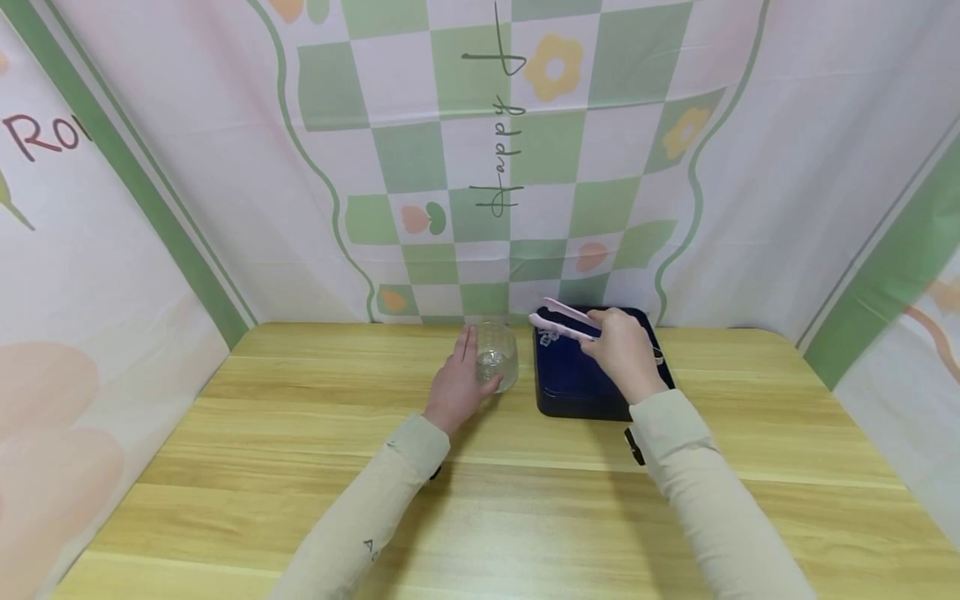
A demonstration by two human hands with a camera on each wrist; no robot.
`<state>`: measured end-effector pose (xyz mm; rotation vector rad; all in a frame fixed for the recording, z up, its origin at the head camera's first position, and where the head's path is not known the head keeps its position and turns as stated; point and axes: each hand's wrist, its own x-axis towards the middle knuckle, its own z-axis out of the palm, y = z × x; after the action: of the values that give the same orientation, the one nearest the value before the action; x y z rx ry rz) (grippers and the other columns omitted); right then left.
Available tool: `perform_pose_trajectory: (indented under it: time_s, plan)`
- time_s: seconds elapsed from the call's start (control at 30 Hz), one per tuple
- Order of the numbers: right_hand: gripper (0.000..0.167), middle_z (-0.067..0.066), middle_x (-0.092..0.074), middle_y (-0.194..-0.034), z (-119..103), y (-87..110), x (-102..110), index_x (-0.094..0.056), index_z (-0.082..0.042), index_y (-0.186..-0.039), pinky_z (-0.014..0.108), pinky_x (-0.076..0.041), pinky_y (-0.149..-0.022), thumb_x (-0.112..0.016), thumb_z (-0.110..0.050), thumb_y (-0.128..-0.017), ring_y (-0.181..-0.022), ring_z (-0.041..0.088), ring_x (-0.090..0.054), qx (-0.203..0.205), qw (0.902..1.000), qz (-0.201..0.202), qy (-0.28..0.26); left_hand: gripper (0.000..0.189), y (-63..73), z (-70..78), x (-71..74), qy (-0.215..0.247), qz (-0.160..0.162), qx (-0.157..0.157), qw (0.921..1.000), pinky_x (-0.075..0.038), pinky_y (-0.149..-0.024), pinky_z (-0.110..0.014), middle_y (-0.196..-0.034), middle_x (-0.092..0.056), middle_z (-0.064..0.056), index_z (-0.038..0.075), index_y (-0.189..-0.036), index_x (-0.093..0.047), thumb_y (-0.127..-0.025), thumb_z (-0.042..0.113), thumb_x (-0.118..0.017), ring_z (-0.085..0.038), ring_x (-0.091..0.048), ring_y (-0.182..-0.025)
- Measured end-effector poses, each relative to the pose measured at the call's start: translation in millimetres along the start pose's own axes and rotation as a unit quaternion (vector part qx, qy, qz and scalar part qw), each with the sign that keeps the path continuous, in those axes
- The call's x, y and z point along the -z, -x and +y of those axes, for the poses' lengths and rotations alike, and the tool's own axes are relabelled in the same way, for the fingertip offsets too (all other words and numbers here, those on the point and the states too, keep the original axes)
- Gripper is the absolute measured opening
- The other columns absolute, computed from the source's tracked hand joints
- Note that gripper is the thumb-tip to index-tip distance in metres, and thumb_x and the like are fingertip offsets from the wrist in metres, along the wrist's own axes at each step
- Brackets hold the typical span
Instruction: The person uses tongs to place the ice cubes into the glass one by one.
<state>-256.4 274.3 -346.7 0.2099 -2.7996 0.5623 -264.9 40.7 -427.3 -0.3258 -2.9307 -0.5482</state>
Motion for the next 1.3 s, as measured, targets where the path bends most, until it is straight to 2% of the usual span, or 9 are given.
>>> perform_pose_trajectory:
  time_s: [0.23, 0.47, 0.77, 1.3]
  plan:
    - [0.044, 0.035, -0.063, -0.107, 14.6, -1.6, -4.8, -0.061, 0.013, -0.117, 0.057, -0.05, -0.081, -0.07, -0.008, -0.079, -0.09, 0.047, -0.062, -0.033, 0.9994, 0.009, -0.005, 0.088, 1.1, -0.2, 1.2, -0.001, -0.002, -0.001, 1.0, -0.054, -0.094, -0.037, -0.161, -0.017, -0.008, 0.004, -0.153, -0.015, -0.091, 0.048, -0.058, -0.027, -0.056, -0.121]
    - [0.045, 0.035, -0.064, -0.107, 21.8, 2.7, -15.8, -0.062, 0.013, -0.116, 0.058, -0.048, -0.083, -0.07, -0.007, -0.076, -0.094, 0.05, -0.06, -0.032, 0.9994, 0.006, 0.012, 0.089, -0.2, -1.5, -1.1, 0.0, 0.001, -0.003, 1.0, -0.054, -0.094, -0.038, -0.161, -0.017, -0.008, 0.004, -0.153, -0.015, -0.09, 0.049, -0.058, -0.028, -0.056, -0.121]
    - [0.041, 0.033, -0.065, -0.107, 24.4, 4.6, -30.8, -0.064, 0.009, -0.115, 0.059, -0.05, -0.075, -0.071, -0.008, -0.078, -0.093, 0.049, -0.061, -0.062, 0.9977, -0.014, 0.023, 0.089, 0.3, -0.9, -0.3, 0.003, 0.003, -0.007, 1.0, -0.056, -0.091, -0.038, -0.16, -0.02, -0.01, 0.003, -0.152, -0.016, -0.09, 0.049, -0.059, -0.028, -0.058, -0.118]
    - [0.039, 0.033, -0.066, -0.104, 25.0, 0.4, -48.8, -0.066, 0.008, -0.111, 0.058, -0.051, -0.073, -0.071, -0.006, -0.075, -0.088, 0.049, -0.062, -0.053, 0.9982, -0.007, 0.027, 0.088, 1.3, -0.5, 0.8, 0.002, 0.0, -0.006, 1.0, -0.054, -0.094, -0.038, -0.16, -0.02, -0.01, 0.003, -0.152, -0.016, -0.091, 0.049, -0.058, -0.028, -0.057, -0.12]
